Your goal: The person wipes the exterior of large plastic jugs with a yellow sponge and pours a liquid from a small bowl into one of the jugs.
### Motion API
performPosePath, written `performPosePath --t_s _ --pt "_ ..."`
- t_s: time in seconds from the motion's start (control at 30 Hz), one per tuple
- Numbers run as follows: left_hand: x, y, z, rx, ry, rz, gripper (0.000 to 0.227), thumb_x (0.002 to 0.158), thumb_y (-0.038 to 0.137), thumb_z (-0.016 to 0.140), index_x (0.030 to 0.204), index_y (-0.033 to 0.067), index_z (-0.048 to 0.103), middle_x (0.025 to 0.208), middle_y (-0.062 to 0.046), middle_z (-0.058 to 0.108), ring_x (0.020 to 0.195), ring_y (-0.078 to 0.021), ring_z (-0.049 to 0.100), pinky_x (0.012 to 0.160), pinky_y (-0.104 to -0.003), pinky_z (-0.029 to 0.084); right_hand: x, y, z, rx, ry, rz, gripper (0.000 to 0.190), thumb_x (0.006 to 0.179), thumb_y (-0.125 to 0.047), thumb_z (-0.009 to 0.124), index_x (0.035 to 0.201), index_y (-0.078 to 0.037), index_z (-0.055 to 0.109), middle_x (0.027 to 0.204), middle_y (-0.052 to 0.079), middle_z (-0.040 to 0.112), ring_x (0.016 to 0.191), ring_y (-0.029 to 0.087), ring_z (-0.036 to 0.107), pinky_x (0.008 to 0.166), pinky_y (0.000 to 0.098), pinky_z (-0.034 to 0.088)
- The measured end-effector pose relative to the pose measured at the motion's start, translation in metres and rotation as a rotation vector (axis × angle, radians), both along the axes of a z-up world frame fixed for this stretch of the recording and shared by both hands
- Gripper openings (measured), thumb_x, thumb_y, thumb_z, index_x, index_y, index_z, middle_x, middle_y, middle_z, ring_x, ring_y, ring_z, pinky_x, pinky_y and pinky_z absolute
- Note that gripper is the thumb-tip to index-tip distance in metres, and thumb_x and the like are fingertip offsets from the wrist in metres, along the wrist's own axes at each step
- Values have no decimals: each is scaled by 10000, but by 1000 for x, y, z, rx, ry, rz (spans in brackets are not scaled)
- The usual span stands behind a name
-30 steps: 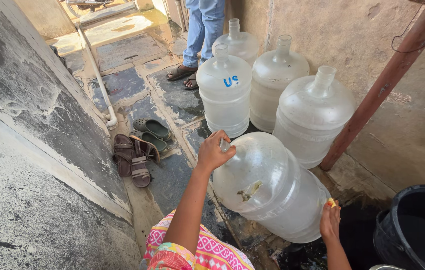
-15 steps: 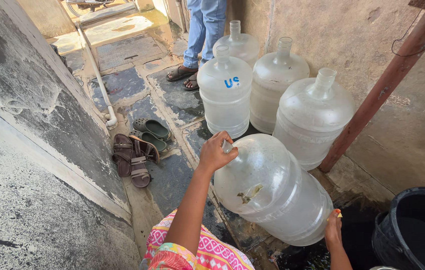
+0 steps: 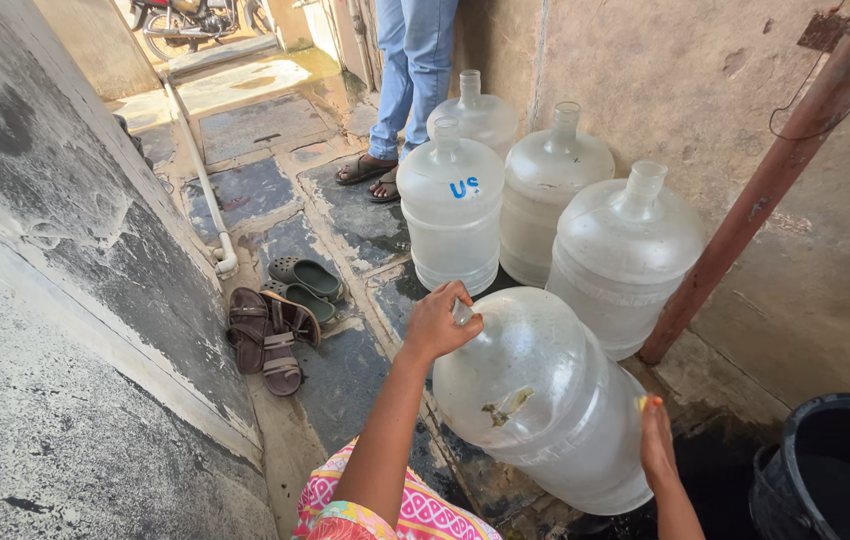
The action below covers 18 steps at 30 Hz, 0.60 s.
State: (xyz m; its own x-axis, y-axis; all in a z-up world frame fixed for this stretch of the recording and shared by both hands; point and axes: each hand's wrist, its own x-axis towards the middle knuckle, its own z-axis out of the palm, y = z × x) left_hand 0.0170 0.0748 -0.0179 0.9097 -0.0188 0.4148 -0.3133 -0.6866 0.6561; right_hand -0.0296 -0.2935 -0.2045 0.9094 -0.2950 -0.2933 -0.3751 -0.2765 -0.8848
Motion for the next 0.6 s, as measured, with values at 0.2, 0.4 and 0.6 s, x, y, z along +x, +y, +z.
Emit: performPosePath --t_s 0.2,0.4,0.6 --pt "2 -10 -3 4 -96 4 325 695 325 768 886 119 605 915 -67 672 763 -328 669 678 -454 515 -13 59 98 -42 -424 397 1253 632 -975 -29 1609 -226 208 1706 48 183 1600 275 48 1249 491 63" --pt "0 -5 0 4 -61 38 341 699 340 768 897 121 599 912 -65 664 747 -322 662 681 -455 513 -16 84 150 -229 -421 544 1184 711 -947 69 1625 -196 32 1712 90 40 1578 301 29 1241 492 104" --pt "-5 -17 1 18 -43 39 328 706 348 751 909 127 618 909 -63 667 761 -317 664 678 -463 510 -7 63 127 -343 -347 491 1169 758 -911 106 1602 -107 34 1713 132 -14 1529 347 90 1184 480 220"
